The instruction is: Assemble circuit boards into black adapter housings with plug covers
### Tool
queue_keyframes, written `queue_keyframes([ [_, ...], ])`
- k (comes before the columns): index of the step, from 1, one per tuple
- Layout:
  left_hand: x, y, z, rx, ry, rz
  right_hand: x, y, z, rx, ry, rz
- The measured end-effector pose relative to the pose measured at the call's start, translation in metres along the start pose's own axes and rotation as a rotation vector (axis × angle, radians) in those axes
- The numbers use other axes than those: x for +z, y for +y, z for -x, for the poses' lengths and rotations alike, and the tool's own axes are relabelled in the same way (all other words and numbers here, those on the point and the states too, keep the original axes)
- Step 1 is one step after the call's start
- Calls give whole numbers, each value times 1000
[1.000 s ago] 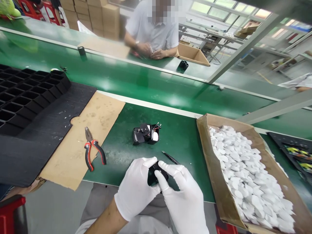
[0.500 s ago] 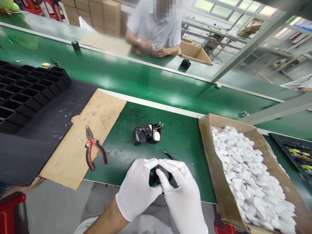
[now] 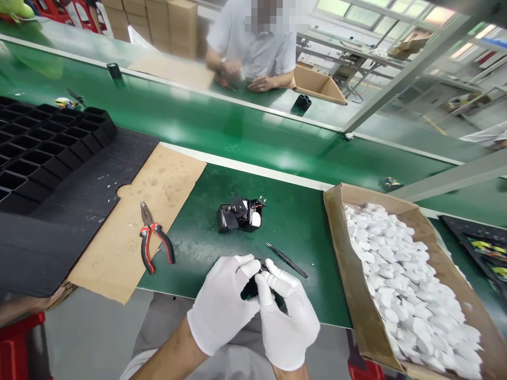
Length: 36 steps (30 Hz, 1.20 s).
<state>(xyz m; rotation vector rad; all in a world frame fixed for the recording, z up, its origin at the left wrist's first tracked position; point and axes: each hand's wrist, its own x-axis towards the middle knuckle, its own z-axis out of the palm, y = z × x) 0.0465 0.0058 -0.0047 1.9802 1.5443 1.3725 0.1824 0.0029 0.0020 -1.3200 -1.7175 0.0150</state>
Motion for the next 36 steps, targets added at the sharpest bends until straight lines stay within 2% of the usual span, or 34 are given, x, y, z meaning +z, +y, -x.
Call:
queue_keyframes([
  [5, -1, 1, 0, -6, -12, 7, -17, 16, -3, -248, -166, 109],
  [7, -1, 1, 1, -15, -10, 17, -21, 20, -2, -288, -194, 127],
  [13, 1, 1, 2, -48, -6, 11, -12, 18, 10, -170, -120, 27],
  [21, 1, -3, 6, -51, -49, 17, -14, 19, 0, -345, -167, 171],
  [25, -1, -4, 6, -53, -96, 29, -17, 19, -5, -335, -210, 233],
  [29, -4, -5, 5, -64, -140, 48, -16, 21, -2, -330, -189, 201],
  [32, -10, -9, 4, -57, -197, 77, -14, 23, 1, -354, -191, 232],
  [36, -29, -19, 2, -61, -281, 122, -12, 22, 4, -324, -185, 291],
])
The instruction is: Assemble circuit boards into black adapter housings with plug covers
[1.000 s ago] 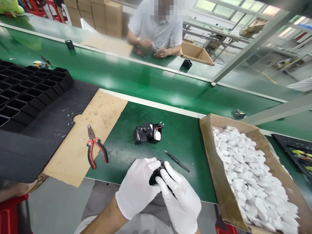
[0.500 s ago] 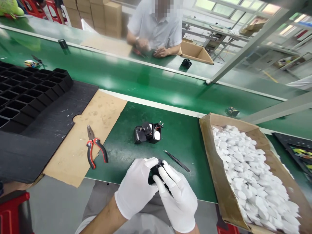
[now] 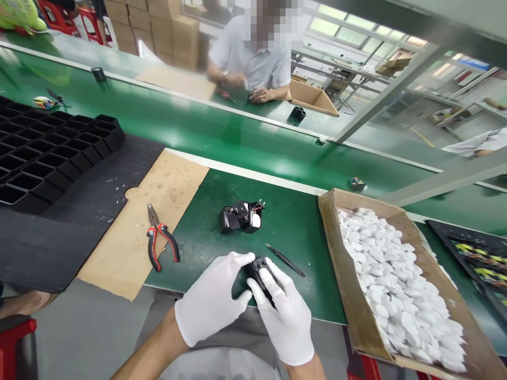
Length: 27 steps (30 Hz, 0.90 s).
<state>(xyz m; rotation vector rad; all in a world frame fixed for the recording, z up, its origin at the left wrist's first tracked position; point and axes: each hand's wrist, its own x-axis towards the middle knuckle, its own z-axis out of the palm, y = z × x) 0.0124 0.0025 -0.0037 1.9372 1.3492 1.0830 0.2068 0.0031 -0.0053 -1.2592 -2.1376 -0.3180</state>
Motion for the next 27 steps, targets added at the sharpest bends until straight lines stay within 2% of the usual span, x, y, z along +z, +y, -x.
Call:
queue_keyframes([
  [4, -20, -4, 2, -103, -41, 85, 5, -3, 2, 25, 21, 2],
  [8, -25, -6, 2, -175, -20, 182, 10, -5, 1, 38, 41, 2],
  [10, -24, -7, 1, -200, 10, 198, 1, -5, -5, 32, 63, -1],
  [12, -24, -9, 1, -234, 48, 219, -17, -6, -13, 71, 92, 23],
  [14, -25, -10, 1, -263, 83, 242, -36, -8, -22, 178, 155, 78],
  [16, -26, -11, 1, -284, 114, 261, -46, -11, -26, 285, 207, 126],
  [18, -27, -11, 2, -303, 144, 275, -39, -16, -22, 291, 188, 90],
  [20, -26, -10, 1, -322, 173, 283, -19, -21, -11, 231, 136, -15],
  [23, -24, -10, 0, -342, 200, 288, 9, -25, 4, 223, 140, -96],
  [25, -23, -10, -1, -351, 205, 290, 15, -25, 7, 251, 124, -126],
  [27, -23, -11, -2, -364, 208, 289, 11, -23, 5, 296, 114, -174],
])
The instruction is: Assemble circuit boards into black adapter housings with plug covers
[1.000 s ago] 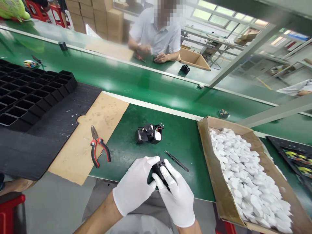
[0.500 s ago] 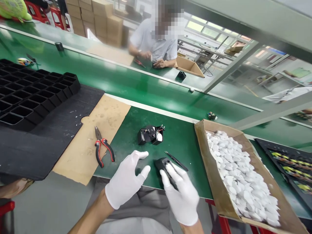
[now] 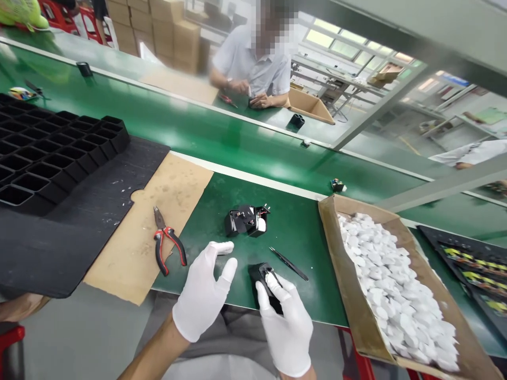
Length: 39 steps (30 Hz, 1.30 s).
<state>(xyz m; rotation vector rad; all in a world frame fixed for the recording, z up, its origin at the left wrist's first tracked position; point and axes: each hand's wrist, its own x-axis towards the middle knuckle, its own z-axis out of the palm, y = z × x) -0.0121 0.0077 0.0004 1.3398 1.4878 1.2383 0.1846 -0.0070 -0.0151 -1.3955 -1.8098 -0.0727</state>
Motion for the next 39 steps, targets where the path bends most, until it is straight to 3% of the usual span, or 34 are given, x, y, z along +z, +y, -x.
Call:
queue_keyframes([
  [4, -1, -1, 3, -19, 8, -2, -16, -6, -9, 161, 3, -87],
  [7, 0, -1, 4, -17, 17, -6, -23, -16, -11, 201, -64, -159],
  [12, 2, -1, 4, 9, 45, -58, -20, -35, -14, 318, -151, -474],
  [15, 3, -2, 5, 36, 50, -105, -16, -40, -16, 352, -137, -539],
  [23, 2, -4, 9, 76, 47, -167, -16, -19, -21, 359, 107, -227],
  [28, 4, -3, 8, 93, 26, -190, -38, 0, -40, 88, 182, -70],
  [30, 4, -3, 9, 93, 23, -204, -41, 2, -43, 3, 170, 32],
  [33, 3, -4, 10, 94, 27, -216, -30, 2, -35, -46, 56, 108],
  [39, 5, -2, 10, 153, 20, -275, -4, 7, -11, 9, -19, 47],
])
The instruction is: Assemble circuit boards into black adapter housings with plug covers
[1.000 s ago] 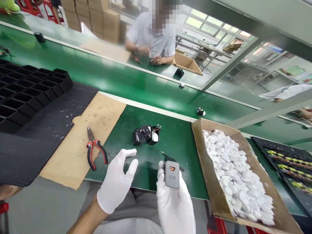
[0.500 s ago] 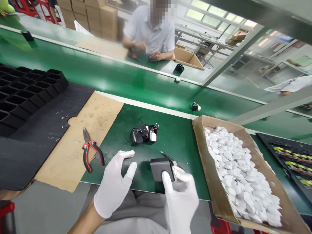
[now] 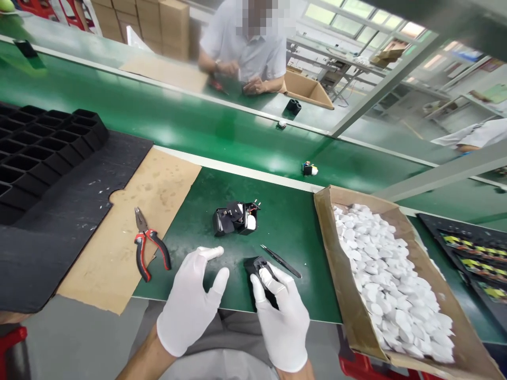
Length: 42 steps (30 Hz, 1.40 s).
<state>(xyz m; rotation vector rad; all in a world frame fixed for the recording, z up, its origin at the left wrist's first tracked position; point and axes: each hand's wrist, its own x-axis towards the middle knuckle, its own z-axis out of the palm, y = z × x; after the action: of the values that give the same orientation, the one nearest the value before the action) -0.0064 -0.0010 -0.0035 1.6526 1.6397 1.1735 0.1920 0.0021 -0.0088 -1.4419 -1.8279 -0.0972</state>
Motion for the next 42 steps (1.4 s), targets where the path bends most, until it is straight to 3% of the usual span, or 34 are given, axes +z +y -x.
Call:
queue_keyframes([
  [5, 19, 15, -4, 209, -137, -103, -1, -7, 0, 213, -5, -104],
  [8, 31, 24, -6, 255, -160, -87, -3, -15, -3, 524, -49, -325],
  [11, 33, 27, -7, 186, -172, -29, -8, -20, -13, 787, -182, -597],
  [15, 25, 25, -4, 137, -200, 175, -24, -19, -34, 818, -407, -768],
  [19, 19, 27, 0, 153, -240, 320, -39, -17, -55, 695, -428, -848],
  [22, 17, 35, 2, 74, -284, 453, -46, -12, -66, 653, -488, -901],
  [26, 13, 51, 6, -92, -467, 624, -51, -1, -73, 757, -642, -1151],
  [30, 16, 64, 12, -190, -476, 737, -61, 2, -69, 892, -763, -1341],
  [32, 21, 70, 15, -182, -417, 798, -69, -2, -58, 934, -695, -1328],
  [35, 30, 77, 21, -102, -222, 742, -77, -11, -26, 894, -364, -1164],
  [38, 34, 81, 29, -17, -75, 547, -79, -15, 14, 644, -118, -928],
  [42, 33, 80, 48, 59, -2, 330, -83, -18, 45, 343, -46, -788],
])
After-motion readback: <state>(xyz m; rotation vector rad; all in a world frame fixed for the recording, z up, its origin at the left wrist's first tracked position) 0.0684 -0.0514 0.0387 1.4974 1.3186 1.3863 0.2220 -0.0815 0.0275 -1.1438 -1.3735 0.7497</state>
